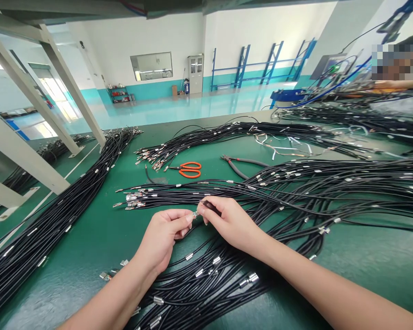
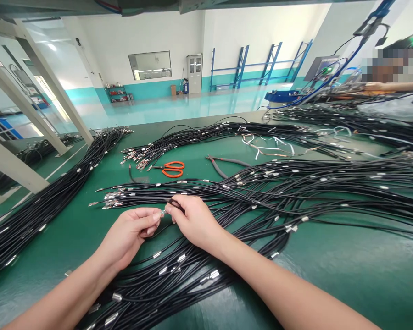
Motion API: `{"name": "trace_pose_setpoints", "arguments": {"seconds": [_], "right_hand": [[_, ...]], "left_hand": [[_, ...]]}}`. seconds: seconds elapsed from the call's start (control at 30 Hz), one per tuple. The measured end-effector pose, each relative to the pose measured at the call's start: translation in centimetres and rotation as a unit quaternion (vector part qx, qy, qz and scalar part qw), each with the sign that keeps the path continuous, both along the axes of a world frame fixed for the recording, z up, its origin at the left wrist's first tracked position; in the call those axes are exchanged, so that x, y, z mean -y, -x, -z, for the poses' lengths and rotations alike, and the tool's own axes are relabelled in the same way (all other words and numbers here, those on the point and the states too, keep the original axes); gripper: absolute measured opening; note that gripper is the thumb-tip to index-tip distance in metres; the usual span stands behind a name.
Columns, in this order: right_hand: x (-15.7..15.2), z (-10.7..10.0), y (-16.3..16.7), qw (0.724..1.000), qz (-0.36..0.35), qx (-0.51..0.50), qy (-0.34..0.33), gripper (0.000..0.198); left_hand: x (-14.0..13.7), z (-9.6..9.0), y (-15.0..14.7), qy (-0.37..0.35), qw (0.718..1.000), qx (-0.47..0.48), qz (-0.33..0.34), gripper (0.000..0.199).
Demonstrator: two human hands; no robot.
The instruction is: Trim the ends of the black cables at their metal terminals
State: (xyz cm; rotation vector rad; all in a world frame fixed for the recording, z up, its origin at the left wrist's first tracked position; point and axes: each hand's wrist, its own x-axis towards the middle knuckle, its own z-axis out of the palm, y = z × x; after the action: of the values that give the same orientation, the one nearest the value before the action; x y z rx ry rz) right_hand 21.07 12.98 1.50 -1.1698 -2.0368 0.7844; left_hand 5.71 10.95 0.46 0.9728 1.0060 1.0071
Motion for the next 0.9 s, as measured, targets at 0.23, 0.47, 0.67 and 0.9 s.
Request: {"name": "trace_pose_setpoints", "arguments": {"seconds": [0.23,0.47,0.67,0.9], "right_hand": [[-0.2,0.4,-0.2,0.999,0.022,-0.008,-0.035,0.026],[0.2,1.2,-0.4,0.966,-0.071,0.195,-0.156,0.024],[0.9,0.9,0.2,0.939,-0.125,0.298,-0.122,0.029],[1.0,0.7,0.3,0.931,-0.182,0.3,-0.099,0.022]], "left_hand": [[-0.3,0.3,0.1,-0.016,1.0,0.009,-0.014,0.019],[-1.2,-0.4,1.4,-0.054,0.984,-0.026,-0.17,0.036],[-0.7,-1.3,3.6,-0.053,0.981,-0.058,-0.179,0.061],[5.0,0.6,7.1,-0.074,0.928,-0.342,-0.128,0.015]]}}
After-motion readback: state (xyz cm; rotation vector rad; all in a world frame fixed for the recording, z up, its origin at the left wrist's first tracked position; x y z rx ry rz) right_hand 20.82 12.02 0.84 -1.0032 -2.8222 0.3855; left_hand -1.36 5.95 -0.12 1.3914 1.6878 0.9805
